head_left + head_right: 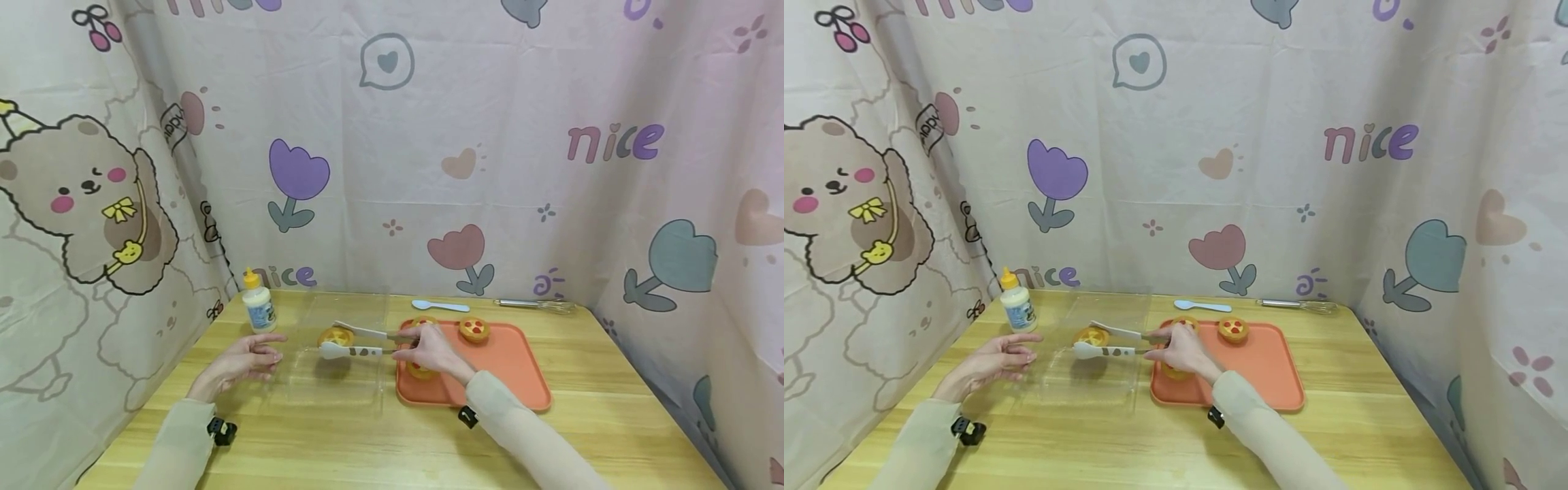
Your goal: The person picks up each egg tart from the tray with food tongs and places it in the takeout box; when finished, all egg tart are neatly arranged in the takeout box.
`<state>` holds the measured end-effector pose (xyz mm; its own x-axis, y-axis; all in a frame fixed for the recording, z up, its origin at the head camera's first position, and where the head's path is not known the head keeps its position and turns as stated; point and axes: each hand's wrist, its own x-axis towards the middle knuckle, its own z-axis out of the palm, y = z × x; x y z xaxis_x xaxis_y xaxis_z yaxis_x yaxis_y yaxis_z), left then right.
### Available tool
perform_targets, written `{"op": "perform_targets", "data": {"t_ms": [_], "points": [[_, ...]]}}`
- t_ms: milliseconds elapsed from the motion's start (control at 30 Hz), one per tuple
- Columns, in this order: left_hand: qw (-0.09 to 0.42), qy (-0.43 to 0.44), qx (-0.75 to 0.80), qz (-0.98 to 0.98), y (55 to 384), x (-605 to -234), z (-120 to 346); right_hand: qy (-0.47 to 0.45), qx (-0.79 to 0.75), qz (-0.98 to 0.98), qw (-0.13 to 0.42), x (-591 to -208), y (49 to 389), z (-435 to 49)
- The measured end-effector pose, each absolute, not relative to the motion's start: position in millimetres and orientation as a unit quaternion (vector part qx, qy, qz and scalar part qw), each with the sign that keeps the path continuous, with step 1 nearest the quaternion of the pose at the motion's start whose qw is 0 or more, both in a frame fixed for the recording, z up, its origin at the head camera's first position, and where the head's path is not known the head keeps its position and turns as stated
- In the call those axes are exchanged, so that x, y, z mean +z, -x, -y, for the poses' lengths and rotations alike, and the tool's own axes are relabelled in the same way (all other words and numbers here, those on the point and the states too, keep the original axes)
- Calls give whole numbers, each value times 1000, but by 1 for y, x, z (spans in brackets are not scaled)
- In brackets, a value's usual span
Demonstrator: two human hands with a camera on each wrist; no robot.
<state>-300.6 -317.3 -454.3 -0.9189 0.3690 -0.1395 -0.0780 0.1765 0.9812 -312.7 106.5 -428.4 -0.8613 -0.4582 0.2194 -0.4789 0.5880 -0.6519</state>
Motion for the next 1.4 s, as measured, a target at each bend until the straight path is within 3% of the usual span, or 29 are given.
{"op": "perform_targets", "data": {"t_ms": [467, 800, 1400], "points": [[178, -116, 635, -743, 300, -454, 319, -288, 369, 884, 15, -433, 313, -85], [167, -110, 629, -751, 300, -454, 318, -257, 380, 888, -10, -437, 316, -74], [165, -112, 626, -754, 300, -451, 319, -271, 329, 904, 22, -439, 326, -51]]}}
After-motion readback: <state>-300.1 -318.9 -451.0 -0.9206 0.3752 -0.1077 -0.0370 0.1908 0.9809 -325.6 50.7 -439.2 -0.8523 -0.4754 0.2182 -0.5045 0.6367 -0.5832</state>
